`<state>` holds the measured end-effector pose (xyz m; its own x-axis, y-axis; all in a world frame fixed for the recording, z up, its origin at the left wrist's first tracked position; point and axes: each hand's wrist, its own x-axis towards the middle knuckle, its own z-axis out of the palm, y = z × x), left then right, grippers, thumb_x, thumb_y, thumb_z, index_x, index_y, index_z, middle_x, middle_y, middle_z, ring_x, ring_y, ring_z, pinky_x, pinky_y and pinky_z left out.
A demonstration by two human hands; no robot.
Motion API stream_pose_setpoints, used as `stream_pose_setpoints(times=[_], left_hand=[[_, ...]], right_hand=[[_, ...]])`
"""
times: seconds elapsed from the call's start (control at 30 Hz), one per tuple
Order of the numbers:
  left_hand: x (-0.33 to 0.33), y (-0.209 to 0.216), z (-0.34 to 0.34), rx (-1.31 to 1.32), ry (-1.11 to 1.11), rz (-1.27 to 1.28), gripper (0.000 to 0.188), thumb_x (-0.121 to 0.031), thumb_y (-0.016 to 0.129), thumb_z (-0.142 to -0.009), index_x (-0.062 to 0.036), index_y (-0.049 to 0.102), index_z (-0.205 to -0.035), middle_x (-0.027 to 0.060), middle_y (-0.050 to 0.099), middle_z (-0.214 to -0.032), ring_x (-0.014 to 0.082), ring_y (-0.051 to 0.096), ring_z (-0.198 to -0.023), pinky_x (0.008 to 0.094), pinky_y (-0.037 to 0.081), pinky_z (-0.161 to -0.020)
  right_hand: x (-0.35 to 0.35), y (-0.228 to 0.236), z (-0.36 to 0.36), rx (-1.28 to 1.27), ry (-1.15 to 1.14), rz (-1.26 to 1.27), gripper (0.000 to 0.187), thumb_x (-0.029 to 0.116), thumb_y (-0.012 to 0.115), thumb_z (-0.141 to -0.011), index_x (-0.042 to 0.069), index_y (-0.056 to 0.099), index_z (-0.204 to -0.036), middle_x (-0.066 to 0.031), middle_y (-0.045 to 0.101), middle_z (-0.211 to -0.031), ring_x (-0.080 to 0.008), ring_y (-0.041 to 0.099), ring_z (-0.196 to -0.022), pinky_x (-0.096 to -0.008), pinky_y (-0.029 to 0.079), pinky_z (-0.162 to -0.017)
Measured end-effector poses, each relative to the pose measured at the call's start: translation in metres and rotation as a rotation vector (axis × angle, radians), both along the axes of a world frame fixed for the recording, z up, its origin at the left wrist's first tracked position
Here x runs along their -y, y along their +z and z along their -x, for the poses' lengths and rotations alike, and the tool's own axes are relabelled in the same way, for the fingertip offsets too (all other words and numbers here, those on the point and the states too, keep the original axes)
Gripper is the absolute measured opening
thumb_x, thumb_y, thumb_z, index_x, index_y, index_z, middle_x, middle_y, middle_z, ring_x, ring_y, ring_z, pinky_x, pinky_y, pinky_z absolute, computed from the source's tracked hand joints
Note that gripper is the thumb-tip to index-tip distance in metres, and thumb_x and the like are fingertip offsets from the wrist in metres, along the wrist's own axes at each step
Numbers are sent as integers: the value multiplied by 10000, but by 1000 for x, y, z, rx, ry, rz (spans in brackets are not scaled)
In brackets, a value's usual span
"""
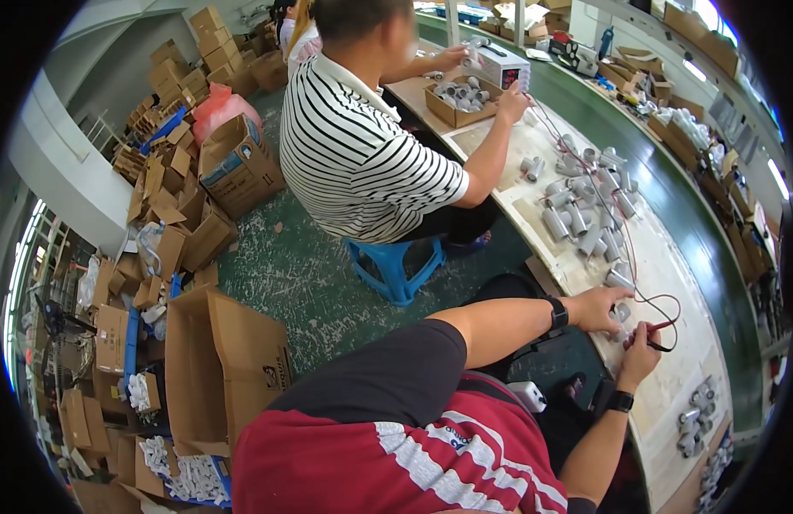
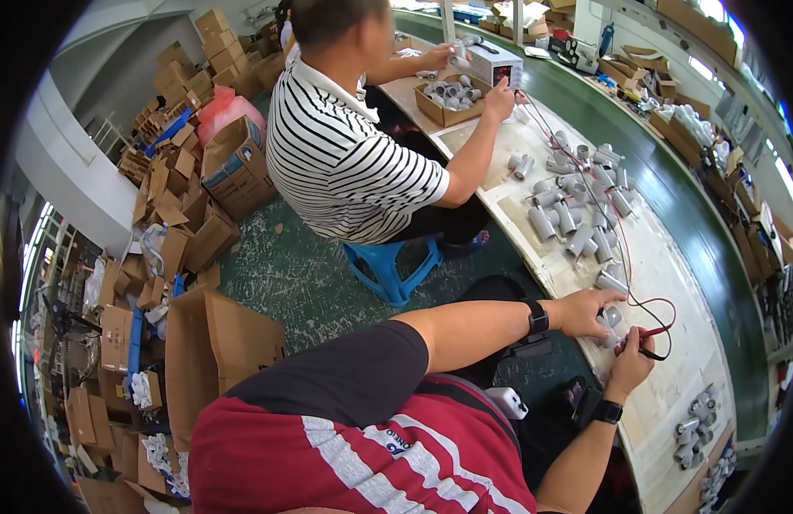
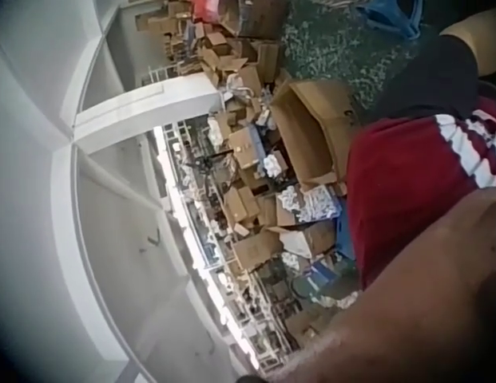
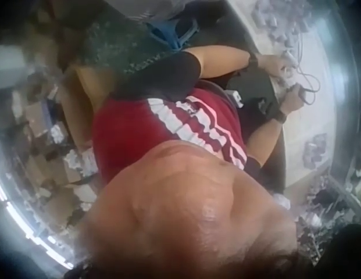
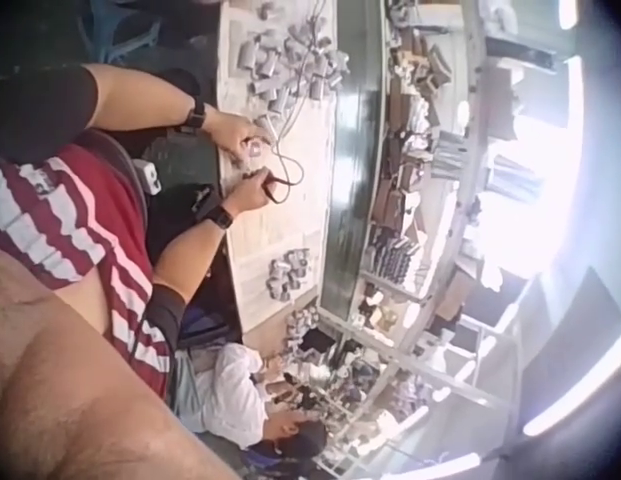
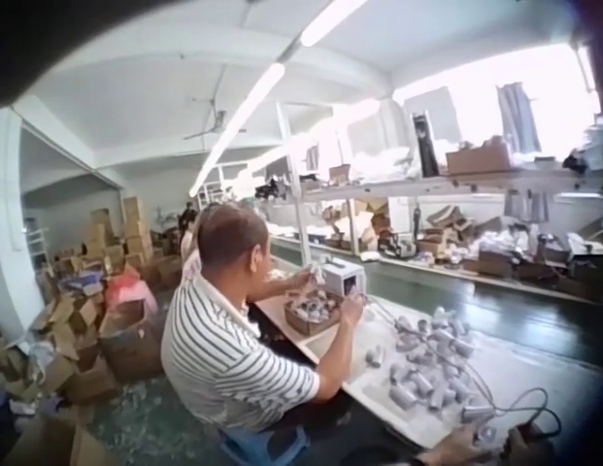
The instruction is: The person picks up a plastic housing, touches a red probe to its internal wires, and then places it back on the table, repeating this process for several components.
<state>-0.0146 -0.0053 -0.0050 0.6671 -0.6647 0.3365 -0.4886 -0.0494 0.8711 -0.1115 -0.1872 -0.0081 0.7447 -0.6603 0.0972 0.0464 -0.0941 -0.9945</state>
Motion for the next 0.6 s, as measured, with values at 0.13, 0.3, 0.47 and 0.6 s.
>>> stream_pose_setpoints(times=[0.13,0.3,0.47,0.6], left_hand=[[-1,3,2,-86,34,35,762,-217,864,-713,-8,514,-1357,174,679,-1017,259,688,-936,357,557,-831],[-6,17,5,-306,-4,92,602,-111,861,-730,-20,530,-1225,92,636,-898,158,637,-697,324,538,-614],[-4,13,-1,-444,-103,108,558,-76,842,-766,-22,532,-1227,71,644,-893,125,610,-611,293,503,-523],[-6,17,1,-466,-117,119,541,-65,834,-780,-25,532,-1228,66,644,-885,119,624,-633,288,514,-524]], right_hand=[[-1,0,2,4,5,-10,110,161,686,-1004,55,672,-980,14,608,-769,-61,527,-601,-219,412,-507],[-3,-1,4,2,-5,-11,106,158,682,-1009,57,675,-981,20,608,-775,-58,523,-607,-219,408,-513],[-6,1,4,-4,12,20,107,159,678,-1014,57,676,-982,27,605,-775,-54,516,-609,-217,405,-519],[-5,0,4,-3,8,13,110,160,676,-1017,56,676,-982,32,605,-778,-52,512,-612,-214,402,-522]])
